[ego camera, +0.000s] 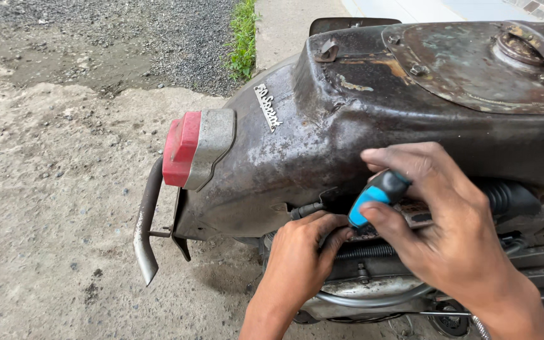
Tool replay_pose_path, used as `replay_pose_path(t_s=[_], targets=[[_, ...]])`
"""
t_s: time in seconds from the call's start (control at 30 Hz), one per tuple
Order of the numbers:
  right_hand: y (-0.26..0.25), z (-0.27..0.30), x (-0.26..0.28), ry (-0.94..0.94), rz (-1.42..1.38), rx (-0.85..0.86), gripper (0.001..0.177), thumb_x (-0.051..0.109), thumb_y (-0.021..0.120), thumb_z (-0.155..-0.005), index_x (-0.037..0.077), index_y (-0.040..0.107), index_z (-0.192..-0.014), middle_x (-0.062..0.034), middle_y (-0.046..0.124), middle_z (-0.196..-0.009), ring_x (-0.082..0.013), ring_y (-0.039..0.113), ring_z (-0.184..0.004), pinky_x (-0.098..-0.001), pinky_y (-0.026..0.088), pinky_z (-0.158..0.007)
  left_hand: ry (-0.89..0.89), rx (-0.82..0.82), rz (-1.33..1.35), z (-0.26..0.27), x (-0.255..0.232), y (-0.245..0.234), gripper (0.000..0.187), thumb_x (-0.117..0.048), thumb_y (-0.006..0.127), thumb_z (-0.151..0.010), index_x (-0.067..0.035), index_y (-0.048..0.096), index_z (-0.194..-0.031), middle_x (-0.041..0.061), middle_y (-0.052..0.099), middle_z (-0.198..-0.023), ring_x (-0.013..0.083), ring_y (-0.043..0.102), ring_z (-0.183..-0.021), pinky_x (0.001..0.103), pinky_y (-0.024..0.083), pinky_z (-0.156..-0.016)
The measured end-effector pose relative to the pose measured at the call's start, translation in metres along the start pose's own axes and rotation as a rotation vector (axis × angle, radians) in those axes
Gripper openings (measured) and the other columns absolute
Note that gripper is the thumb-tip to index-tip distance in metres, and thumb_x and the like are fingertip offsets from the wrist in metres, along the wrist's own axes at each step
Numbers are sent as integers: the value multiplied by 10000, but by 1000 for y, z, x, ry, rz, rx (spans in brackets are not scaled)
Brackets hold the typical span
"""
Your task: The person uses a screwdriver and a ratchet to loosen and remove bolts from the rear section of a motorcycle, near the fuel tank and engine area. The person works on the same area throughout the clip, alternating between tools to remove fasteners.
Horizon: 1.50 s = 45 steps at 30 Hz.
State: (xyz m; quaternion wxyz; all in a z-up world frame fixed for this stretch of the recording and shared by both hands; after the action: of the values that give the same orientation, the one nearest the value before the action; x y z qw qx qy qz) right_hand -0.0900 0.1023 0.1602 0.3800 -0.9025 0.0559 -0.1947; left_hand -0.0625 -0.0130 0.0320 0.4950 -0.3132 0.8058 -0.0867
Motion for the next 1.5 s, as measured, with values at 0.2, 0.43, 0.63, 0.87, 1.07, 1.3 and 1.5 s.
replay_pose_path(t_s=[0.2, 0.43, 0.63, 0.87, 1.07, 1.3, 1.5], targets=[[3, 12, -11, 10, 56, -58, 396, 309, 765, -865, 69, 587, -1125, -60, 632, -971, -164, 618, -832, -280, 498, -742, -55, 43, -59, 3, -1, 2, 171, -269, 615, -985, -138, 719, -1017, 18, 725, -922, 293, 693, -818, 428, 491, -634], [6, 10, -2, 27, -99, 51, 529, 306, 692, -884, 75, 538, -1334, -79, 673, -1163, -129, 715, -970, -243, 572, -786, -35, 45, -48, 5, -5, 2, 234, -308, 577, -1022, -114, 706, -999, 47, 710, -903, 319, 692, -802, 441, 486, -634], [18, 12, -12, 154, -286, 140, 424, 293, 607, -949, 107, 581, -1328, 19, 772, -982, -58, 714, -806, -208, 602, -786, -35, 40, -65, 7, -3, 7, 188, -248, 610, -988, -116, 733, -1045, 67, 746, -1007, 333, 705, -872, 451, 503, -695], [5, 19, -27, 284, -178, -180, 372, 226, 819, -836, 103, 584, -1097, 21, 738, -880, -51, 597, -715, -200, 486, -654, -216, 87, -250, 13, 12, 13, 232, -268, 607, -975, -184, 744, -1143, 31, 707, -1007, 376, 680, -843, 528, 510, -651], [-38, 26, -18, 197, -458, -370, 377, 211, 653, -914, 29, 458, -1180, -158, 675, -954, -259, 765, -861, -355, 682, -867, -263, 115, -415, 16, 21, 23, 179, -326, 664, -977, -150, 695, -959, 57, 677, -914, 408, 659, -811, 557, 505, -625], [-89, 56, -48, 224, -264, -561, 462, 410, 505, -1075, 64, 337, -1330, -196, 560, -1014, -364, 722, -882, -459, 692, -926, -260, 85, -528, 11, 31, 32, 180, -383, 714, -936, -205, 683, -950, 24, 676, -865, 371, 674, -775, 514, 515, -638], [-93, 59, -55, 228, -365, -560, 359, 323, 580, -1030, 110, 391, -1249, -190, 614, -981, -335, 759, -855, -469, 755, -881, -309, 144, -558, 8, 34, 35, 187, -365, 679, -959, -186, 623, -963, 35, 676, -918, 372, 680, -769, 536, 534, -594]])
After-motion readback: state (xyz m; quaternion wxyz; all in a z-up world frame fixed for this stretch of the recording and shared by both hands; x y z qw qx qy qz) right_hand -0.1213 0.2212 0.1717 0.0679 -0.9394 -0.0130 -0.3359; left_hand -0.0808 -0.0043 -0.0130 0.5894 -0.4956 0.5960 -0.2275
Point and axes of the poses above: each hand's wrist, its own z-axis away from the middle knuckle, its own y-axis out of the palm, x = y × z, the point moved 7 cm from there along -z, towards the middle knuckle
